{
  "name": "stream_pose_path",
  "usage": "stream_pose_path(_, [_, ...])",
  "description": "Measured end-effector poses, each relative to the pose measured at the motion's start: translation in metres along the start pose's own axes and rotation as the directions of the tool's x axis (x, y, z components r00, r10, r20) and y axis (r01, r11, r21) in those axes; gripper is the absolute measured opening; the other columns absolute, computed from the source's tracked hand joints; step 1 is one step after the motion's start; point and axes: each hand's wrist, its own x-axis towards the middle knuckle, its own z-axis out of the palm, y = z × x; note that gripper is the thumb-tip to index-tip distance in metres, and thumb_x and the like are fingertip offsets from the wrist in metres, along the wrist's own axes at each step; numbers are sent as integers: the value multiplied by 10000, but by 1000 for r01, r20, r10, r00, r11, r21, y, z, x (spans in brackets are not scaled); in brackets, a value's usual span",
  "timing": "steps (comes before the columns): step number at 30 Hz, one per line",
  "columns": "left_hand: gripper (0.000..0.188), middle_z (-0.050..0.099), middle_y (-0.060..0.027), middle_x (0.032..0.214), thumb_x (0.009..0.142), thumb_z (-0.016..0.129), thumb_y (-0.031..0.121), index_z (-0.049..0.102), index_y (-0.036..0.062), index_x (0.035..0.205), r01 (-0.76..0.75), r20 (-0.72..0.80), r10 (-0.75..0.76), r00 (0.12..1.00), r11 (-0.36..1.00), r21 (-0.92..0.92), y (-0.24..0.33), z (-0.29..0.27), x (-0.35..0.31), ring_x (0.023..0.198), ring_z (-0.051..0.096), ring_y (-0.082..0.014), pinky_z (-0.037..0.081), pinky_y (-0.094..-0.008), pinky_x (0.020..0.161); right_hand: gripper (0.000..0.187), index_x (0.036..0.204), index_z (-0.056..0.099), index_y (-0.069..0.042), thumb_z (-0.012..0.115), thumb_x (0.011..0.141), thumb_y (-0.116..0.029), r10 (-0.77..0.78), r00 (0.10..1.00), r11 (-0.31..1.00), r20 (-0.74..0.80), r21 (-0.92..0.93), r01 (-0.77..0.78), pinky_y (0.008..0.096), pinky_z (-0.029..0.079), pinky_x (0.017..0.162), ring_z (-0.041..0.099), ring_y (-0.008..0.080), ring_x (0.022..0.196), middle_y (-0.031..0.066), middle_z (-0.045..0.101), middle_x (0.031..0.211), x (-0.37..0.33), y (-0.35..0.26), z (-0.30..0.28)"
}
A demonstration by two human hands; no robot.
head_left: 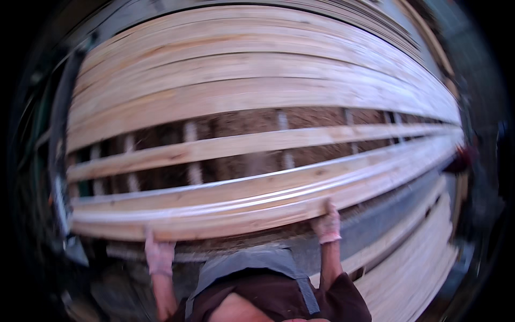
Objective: The person picks up wooden planks from a stack and places them onto a metal rack. They then use a brush to apply a white substance, likely glue, to the surface of the planks. The person repeats this process for multiple planks.
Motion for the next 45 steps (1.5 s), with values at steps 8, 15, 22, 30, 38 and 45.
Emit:
stream_pose_path(8, [696,496,-149,1417,937,703,454,425,69,1446,-116,52,110,993,985,129,33,73,83,1303,510,-336,504,-566,1009,480,1275,560,-153,696,928,-455,-52,979,962,197,-252,102,348,548,652,659,217,958,53,662,1123,86,-15,60])
stream_pose_path(15, [640,573,-166,1265,932,698,489,490,52,1351,-65,93,56,994,993,94,23,83,68,1101,626,-338,606,-478,801,375,1228,588,-157,640,965,-419,-117,981,941,156,-299,160,352,537,635,637,205,945,49,662,1100,85,-13,52])
stream_pose_path(22, [622,624,-186,1206,991,583,523,494,38,1370,41,-10,-40,999,979,201,-6,33,5,1047,667,-315,611,-447,786,466,1289,562,-127,657,959,-442,-83,996,908,-29,-415,63,351,466,588,625,220,890,38,649,1139,23,-6,21])
stream_pose_path(30, [591,643,-172,1143,1013,554,497,487,21,1356,-17,201,-13,979,989,147,16,60,24,958,684,-306,614,-425,808,453,1400,530,-65,436,1072,-363,105,955,964,278,-265,-29,407,396,1125,518,244,1308,94,598,1399,89,-17,-6])
stream_pose_path(38, [801,354,-377,1511,1024,528,500,266,-64,1528,126,124,-172,977,942,312,0,13,-33,1286,530,-487,524,-526,1008,336,1029,641,-155,657,964,-484,-127,984,729,-123,-684,9,260,414,448,504,128,545,-8,640,775,24,-5,5])
stream_pose_path(45, [799,389,-345,1499,989,613,477,323,-59,1507,-136,248,72,966,958,253,-13,49,-18,1269,557,-444,515,-480,1033,325,943,636,-191,665,951,-515,-69,997,680,-22,-733,31,267,350,419,466,111,512,-21,599,703,70,-27,32])
